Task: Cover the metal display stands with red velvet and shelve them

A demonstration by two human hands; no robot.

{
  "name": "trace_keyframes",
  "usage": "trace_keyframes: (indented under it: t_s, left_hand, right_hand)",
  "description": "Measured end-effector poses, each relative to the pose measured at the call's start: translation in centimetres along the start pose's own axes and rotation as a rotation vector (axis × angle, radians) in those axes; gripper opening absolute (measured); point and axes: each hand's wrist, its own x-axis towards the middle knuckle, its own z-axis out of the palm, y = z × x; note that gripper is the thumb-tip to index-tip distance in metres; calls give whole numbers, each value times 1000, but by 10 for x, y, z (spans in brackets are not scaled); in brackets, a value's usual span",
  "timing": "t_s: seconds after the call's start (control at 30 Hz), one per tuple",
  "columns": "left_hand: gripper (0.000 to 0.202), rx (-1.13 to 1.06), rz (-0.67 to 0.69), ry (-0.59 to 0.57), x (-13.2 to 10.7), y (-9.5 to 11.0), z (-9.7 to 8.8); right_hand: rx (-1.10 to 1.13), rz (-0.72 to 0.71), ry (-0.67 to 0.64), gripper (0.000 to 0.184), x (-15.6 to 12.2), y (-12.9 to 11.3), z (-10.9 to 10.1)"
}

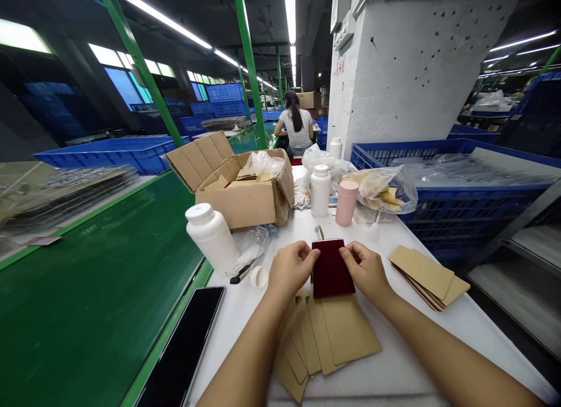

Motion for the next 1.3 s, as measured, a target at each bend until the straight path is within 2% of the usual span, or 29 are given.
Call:
trace_keyframes:
  t_s: [0.4, 1.3]
  left_hand:
    - [31, 3, -14, -9, 0, 3, 0]
    - [31, 17, -13, -11, 0, 5, -1]
  right_hand:
    - [38, 72, -8, 33, 4, -3, -1]
    - [31, 73, 19, 33, 5, -3, 1]
